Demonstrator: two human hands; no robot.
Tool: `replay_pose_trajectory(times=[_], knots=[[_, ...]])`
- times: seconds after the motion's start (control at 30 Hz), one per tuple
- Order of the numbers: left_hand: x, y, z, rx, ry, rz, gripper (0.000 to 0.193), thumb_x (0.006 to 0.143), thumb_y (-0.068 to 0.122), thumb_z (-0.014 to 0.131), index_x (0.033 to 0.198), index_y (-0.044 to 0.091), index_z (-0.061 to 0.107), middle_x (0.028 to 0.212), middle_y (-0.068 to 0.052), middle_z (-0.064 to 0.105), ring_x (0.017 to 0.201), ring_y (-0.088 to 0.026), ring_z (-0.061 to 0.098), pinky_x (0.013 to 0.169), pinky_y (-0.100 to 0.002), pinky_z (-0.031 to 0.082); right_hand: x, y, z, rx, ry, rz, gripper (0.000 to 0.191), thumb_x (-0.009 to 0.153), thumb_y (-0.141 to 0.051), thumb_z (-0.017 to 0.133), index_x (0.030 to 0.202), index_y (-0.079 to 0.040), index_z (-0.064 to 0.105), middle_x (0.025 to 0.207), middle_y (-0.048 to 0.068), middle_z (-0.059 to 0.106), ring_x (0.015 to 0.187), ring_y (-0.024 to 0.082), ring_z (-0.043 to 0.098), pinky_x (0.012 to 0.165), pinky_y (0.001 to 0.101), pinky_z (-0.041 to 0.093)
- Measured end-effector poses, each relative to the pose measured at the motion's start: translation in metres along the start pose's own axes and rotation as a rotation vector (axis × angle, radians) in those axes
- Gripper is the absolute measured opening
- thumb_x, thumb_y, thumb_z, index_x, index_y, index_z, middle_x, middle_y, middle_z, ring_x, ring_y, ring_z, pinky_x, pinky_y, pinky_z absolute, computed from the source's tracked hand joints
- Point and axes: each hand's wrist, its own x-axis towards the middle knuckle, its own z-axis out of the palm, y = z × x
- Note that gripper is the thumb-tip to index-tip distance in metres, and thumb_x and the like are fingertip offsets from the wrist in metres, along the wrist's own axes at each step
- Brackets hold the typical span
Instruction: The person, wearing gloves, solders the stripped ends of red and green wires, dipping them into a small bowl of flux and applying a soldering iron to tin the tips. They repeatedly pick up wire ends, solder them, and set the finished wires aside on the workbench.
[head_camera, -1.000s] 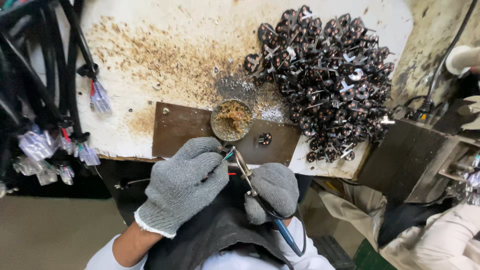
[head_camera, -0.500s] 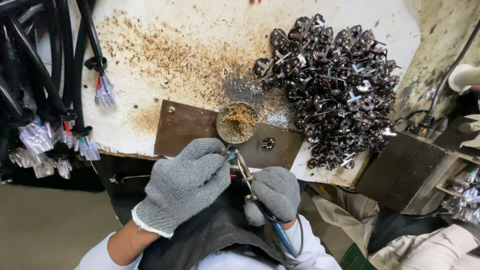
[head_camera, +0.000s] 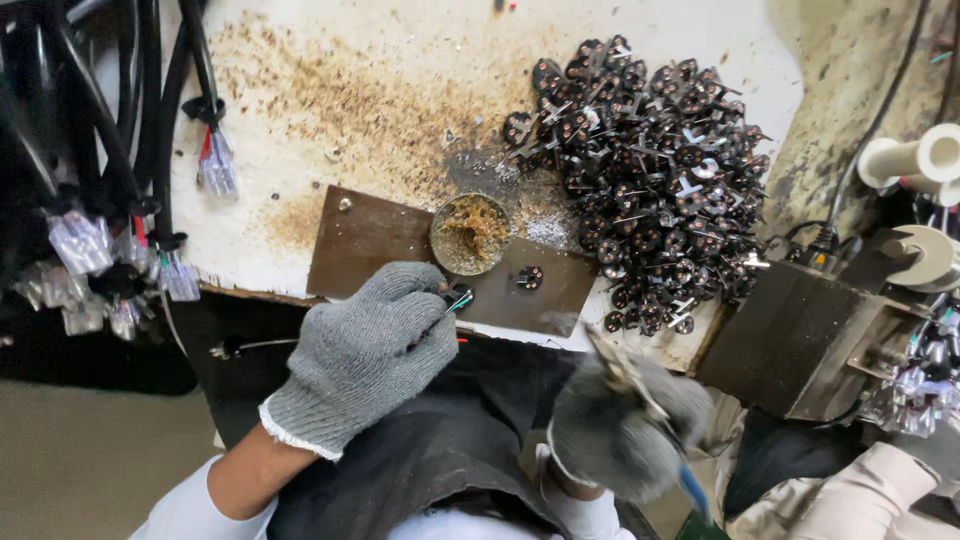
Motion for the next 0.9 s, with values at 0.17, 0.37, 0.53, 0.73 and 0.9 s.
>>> replay_pose_trajectory(times=[0.17, 0.37, 0.53, 0.73, 0.9], knots=[[0.003, 0.002, 0.000, 0.015, 0.020, -0.011, 0.012, 0.084, 0.015, 0.077, 0.091, 0.010, 0.070, 0.104, -0.005, 0.071, 0.071, -0.026, 0.071, 0.062, -0.036, 0.056, 0.008, -0.006, 0.028, 0.213, -0.136, 0.079, 0.016, 0.102, -0.017, 0.066, 0.111, -0.006, 0.061, 0.091, 0.008, 0.062, 0.071, 0.018, 0.057, 0.062, 0.0306, 0.045], [0.007, 0.004, -0.002, 0.018, 0.002, -0.014, 0.010, 0.084, 0.014, 0.078, 0.090, 0.011, 0.070, 0.102, -0.005, 0.071, 0.070, -0.026, 0.070, 0.060, -0.036, 0.055, -0.010, 0.014, 0.020, 0.458, -0.094, 0.301, 0.029, 0.103, -0.021, 0.068, 0.123, -0.003, 0.057, 0.093, 0.009, 0.063, 0.063, 0.012, 0.055, 0.053, 0.0235, 0.044], [0.015, 0.003, -0.001, 0.004, -0.017, -0.028, 0.013, 0.083, 0.016, 0.078, 0.091, 0.010, 0.070, 0.101, -0.006, 0.070, 0.070, -0.026, 0.070, 0.059, -0.036, 0.055, -0.025, 0.020, 0.032, 0.486, -0.113, 0.399, 0.035, 0.101, -0.022, 0.071, 0.125, -0.002, 0.057, 0.094, 0.013, 0.065, 0.067, 0.017, 0.061, 0.060, 0.0287, 0.052], [0.016, 0.000, -0.005, 0.031, -0.053, 0.024, 0.014, 0.084, 0.019, 0.078, 0.091, 0.011, 0.070, 0.105, -0.005, 0.070, 0.071, -0.026, 0.070, 0.058, -0.037, 0.054, -0.025, 0.018, 0.069, 0.346, -0.161, -0.005, 0.045, 0.109, -0.030, 0.061, 0.142, -0.007, 0.038, 0.106, 0.020, 0.068, 0.079, 0.029, 0.072, 0.070, 0.0383, 0.065], [0.005, -0.002, -0.006, 0.041, -0.102, 0.047, 0.015, 0.083, 0.022, 0.078, 0.091, 0.012, 0.071, 0.105, -0.005, 0.069, 0.068, -0.026, 0.069, 0.054, -0.038, 0.052, -0.034, 0.018, 0.066, 0.100, -0.037, -0.171, 0.050, 0.109, -0.042, 0.057, 0.139, -0.004, 0.044, 0.109, 0.020, 0.071, 0.090, 0.031, 0.072, 0.082, 0.0386, 0.060]])
